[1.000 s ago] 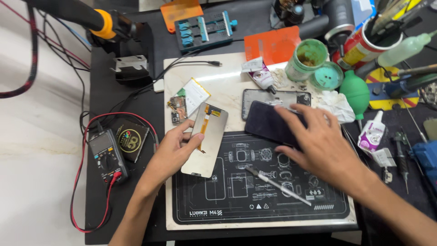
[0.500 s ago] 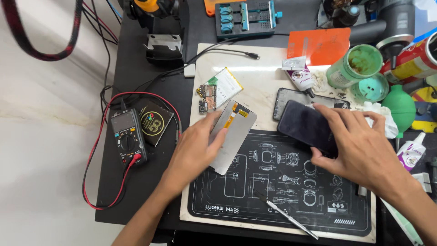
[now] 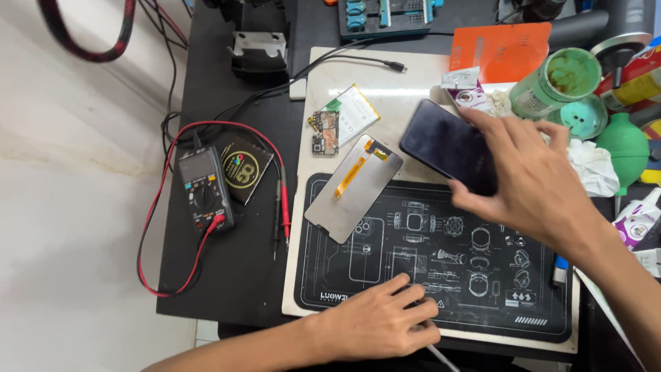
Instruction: The person cleans an electronic circuit board and applies a substance to its surface using a brush-like tool and a cloth.
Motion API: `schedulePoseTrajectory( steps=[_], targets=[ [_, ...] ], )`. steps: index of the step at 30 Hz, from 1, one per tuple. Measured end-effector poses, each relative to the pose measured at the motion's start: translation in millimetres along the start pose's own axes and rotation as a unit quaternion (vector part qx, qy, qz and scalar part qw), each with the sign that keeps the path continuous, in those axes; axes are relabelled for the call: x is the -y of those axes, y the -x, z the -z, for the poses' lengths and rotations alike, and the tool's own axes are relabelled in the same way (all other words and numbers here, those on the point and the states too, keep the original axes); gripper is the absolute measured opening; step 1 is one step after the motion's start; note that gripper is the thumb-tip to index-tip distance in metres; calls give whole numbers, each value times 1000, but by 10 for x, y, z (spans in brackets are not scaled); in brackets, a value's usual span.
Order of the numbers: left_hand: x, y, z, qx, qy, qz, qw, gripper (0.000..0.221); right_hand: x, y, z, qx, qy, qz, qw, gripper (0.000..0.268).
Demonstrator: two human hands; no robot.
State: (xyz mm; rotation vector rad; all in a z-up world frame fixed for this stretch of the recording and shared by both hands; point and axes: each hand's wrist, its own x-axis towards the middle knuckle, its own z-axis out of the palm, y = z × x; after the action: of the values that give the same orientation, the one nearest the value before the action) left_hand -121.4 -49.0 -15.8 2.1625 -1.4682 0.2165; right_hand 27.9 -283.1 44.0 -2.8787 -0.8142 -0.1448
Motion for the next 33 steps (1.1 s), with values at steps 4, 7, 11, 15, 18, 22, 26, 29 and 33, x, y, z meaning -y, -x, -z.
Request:
schedulePoseTrajectory(
  steps=[4, 7, 11, 15, 18, 22, 26, 29, 33],
  targets=[
    [6, 84, -171, -6, -5, -26, 1000, 11, 105, -203, -69, -40, -21, 48, 998, 95],
    [58, 97, -228, -21, -34, -44, 998, 9, 170, -338, -96, -45, -31, 56, 997, 93],
    [65, 111, -252, -1, -45, -10, 999, 12, 221, -553, -179, -30, -33, 53, 998, 92],
    [80, 80, -248, -1, 2, 17, 1000, 21, 277, -770, -301, -32, -30, 57, 997, 90],
    [90, 67, -252, -8, 19, 39, 999, 27, 323, -900, -384, -8, -25, 42, 999, 86],
    [116, 46, -254, 15, 25, 42, 999, 30, 322, -923, -415, -80, -24, 95, 992, 79],
    [140, -15, -218, 44, 26, 61, 997, 34, 262, -677, -278, -153, -31, 131, 979, 66],
    [197, -80, -222, 23, 0, 93, 995, 32, 266, -181, -148, -92, -42, 82, 992, 42],
    [138, -139, -280, 30, -26, 137, 990, 17, 375, 755, -80, 79, -107, 5, 991, 27]
  ],
)
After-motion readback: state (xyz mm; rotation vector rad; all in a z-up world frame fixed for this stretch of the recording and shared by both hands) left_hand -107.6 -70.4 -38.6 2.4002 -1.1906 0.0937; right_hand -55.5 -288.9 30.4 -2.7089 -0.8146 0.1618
